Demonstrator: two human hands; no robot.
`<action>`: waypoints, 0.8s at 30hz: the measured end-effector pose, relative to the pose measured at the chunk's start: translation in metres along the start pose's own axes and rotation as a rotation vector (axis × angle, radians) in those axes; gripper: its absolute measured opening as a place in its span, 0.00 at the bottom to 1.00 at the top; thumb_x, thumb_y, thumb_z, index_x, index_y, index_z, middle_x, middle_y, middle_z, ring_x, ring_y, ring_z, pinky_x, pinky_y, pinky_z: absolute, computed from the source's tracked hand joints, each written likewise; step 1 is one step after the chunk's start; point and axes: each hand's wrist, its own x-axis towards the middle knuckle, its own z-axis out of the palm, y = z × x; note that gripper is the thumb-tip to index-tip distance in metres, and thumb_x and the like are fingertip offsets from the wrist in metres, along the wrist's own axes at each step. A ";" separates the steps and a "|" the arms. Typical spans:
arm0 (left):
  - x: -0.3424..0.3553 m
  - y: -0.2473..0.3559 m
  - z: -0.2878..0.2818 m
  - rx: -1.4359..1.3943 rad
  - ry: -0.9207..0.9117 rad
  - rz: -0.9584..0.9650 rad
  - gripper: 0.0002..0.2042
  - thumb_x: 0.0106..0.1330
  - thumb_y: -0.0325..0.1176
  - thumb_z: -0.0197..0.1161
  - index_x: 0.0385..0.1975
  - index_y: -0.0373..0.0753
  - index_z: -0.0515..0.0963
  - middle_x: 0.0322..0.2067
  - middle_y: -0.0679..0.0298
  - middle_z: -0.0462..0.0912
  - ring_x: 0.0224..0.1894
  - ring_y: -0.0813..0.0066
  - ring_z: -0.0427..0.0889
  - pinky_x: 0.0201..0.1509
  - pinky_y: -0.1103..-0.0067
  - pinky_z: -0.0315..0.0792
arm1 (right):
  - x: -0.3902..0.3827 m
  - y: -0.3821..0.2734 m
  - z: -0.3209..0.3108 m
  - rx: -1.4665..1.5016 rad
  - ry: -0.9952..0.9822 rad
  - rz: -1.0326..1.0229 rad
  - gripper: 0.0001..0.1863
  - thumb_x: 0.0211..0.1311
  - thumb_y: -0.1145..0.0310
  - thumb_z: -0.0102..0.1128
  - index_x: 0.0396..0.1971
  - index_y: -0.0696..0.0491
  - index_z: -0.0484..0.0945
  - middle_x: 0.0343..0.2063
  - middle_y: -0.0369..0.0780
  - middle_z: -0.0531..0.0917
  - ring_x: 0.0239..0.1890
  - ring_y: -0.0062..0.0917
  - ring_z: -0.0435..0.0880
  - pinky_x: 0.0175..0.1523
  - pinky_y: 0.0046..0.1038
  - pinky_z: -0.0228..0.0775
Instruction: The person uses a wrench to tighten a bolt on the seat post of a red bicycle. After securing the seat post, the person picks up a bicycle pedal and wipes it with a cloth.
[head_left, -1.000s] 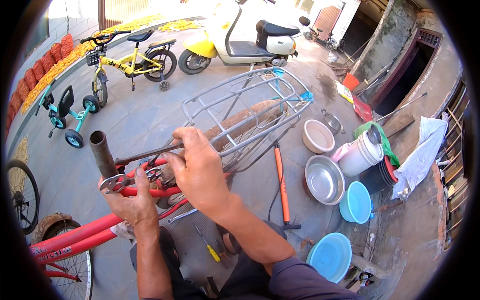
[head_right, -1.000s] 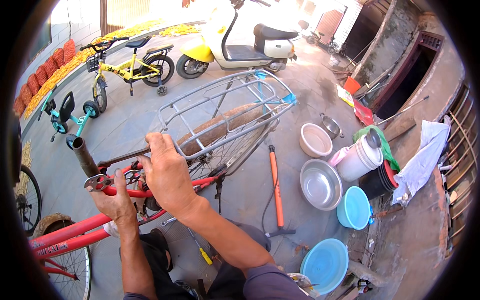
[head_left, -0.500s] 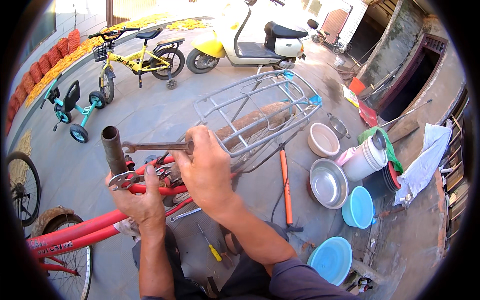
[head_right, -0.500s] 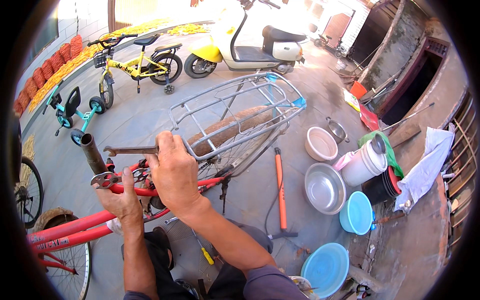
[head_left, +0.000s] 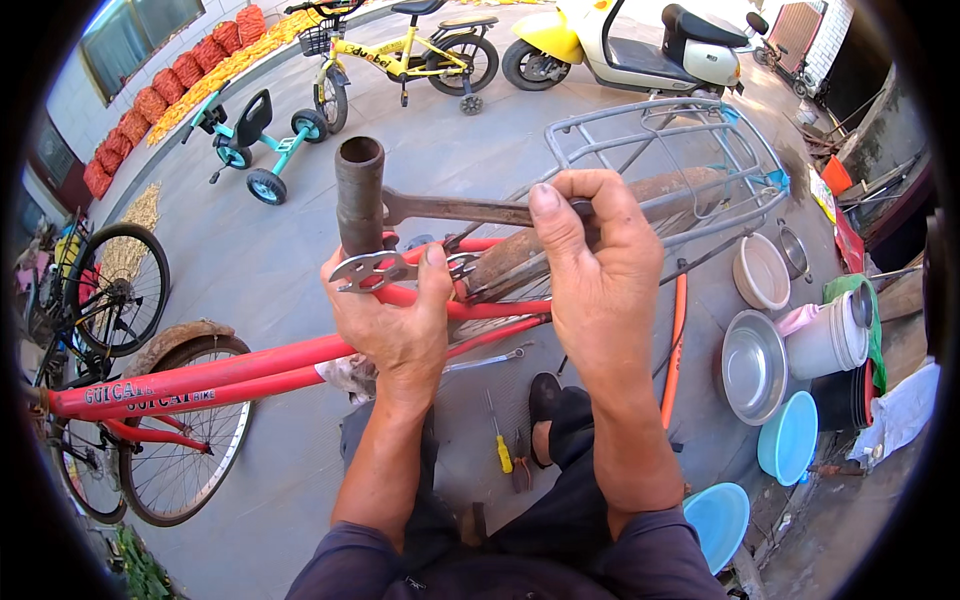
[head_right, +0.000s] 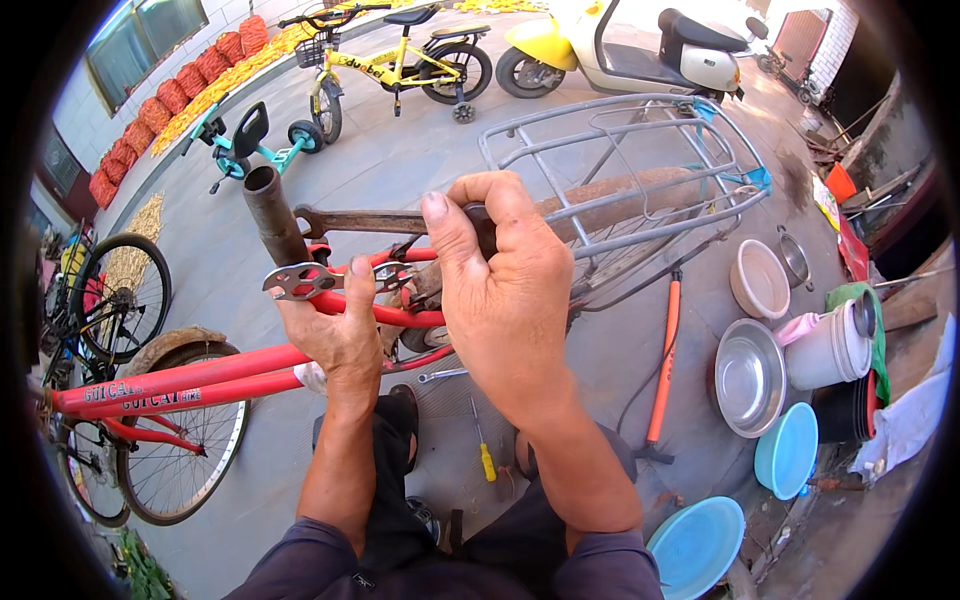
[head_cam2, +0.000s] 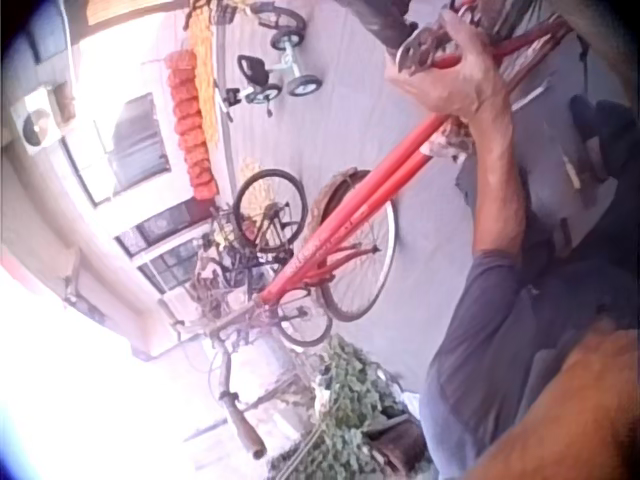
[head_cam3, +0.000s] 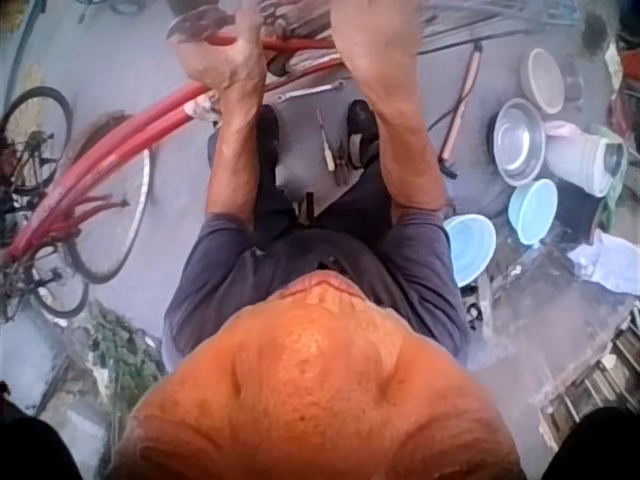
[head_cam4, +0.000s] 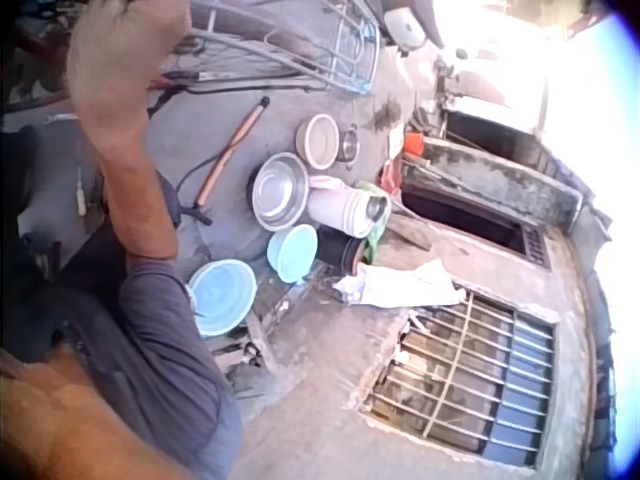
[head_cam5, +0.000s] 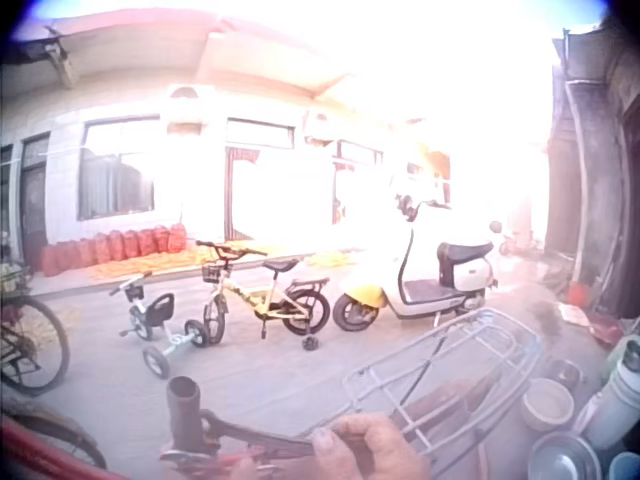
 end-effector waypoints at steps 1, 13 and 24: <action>0.001 0.004 -0.001 0.021 -0.010 0.027 0.27 0.52 0.31 0.75 0.50 0.32 0.69 0.42 0.58 0.77 0.41 0.72 0.79 0.46 0.75 0.73 | 0.000 -0.001 -0.001 -0.021 0.046 -0.074 0.06 0.65 0.73 0.62 0.34 0.59 0.75 0.21 0.35 0.76 0.23 0.13 0.71 0.27 0.19 0.66; 0.001 -0.004 0.001 0.011 0.015 0.089 0.23 0.58 0.36 0.74 0.47 0.34 0.68 0.35 0.63 0.75 0.34 0.77 0.77 0.38 0.81 0.76 | 0.013 -0.002 -0.014 0.138 -0.025 0.045 0.04 0.61 0.77 0.64 0.32 0.59 0.77 0.23 0.33 0.75 0.24 0.12 0.71 0.29 0.17 0.65; 0.000 -0.005 0.000 0.057 0.004 0.066 0.25 0.58 0.39 0.74 0.47 0.34 0.68 0.35 0.62 0.75 0.35 0.76 0.78 0.39 0.79 0.76 | 0.019 0.000 -0.011 0.155 -0.129 0.073 0.05 0.61 0.75 0.63 0.31 0.60 0.77 0.20 0.34 0.76 0.24 0.13 0.72 0.30 0.20 0.66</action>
